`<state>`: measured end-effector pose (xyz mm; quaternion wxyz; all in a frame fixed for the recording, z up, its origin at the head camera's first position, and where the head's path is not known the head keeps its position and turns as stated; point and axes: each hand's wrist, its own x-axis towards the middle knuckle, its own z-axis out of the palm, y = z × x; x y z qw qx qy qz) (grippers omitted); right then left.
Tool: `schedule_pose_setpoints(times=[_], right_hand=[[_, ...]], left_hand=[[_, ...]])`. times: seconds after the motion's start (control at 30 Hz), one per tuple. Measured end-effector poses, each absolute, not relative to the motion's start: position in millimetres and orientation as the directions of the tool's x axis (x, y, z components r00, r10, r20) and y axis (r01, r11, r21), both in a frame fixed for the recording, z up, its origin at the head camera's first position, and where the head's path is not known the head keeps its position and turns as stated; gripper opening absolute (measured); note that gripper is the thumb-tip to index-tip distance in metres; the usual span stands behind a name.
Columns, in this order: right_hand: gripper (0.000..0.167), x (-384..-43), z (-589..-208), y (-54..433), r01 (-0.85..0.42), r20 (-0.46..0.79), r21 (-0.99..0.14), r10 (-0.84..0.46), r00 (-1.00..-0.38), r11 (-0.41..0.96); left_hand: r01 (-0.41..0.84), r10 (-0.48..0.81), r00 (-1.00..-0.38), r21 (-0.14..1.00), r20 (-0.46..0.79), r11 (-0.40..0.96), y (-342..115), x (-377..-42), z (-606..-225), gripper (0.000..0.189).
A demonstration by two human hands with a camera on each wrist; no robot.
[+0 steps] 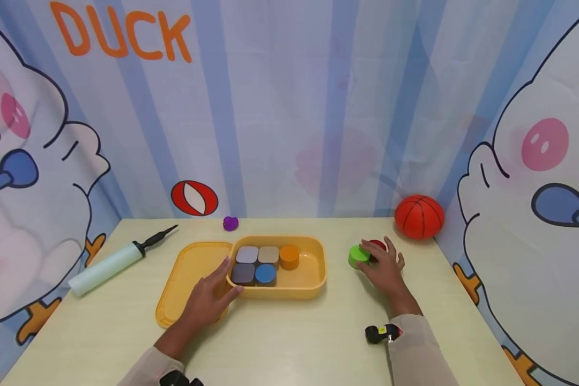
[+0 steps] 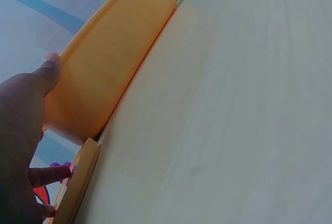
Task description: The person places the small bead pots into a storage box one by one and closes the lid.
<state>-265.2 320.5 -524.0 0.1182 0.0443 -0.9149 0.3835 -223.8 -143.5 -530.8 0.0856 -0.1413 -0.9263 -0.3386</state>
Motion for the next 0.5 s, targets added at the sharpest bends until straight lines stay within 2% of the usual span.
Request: schedule_pose_setpoints(times=[0.5], right_hand=[[0.045, -269.3, -527.8, 322.0, -0.193, 0.270, -0.692, 0.001, -0.963, 0.696]], left_hand=[[0.316, 0.201, -0.946, 0.595, 0.253, 0.739, -141.9, -222.8, -529.3, 0.086]])
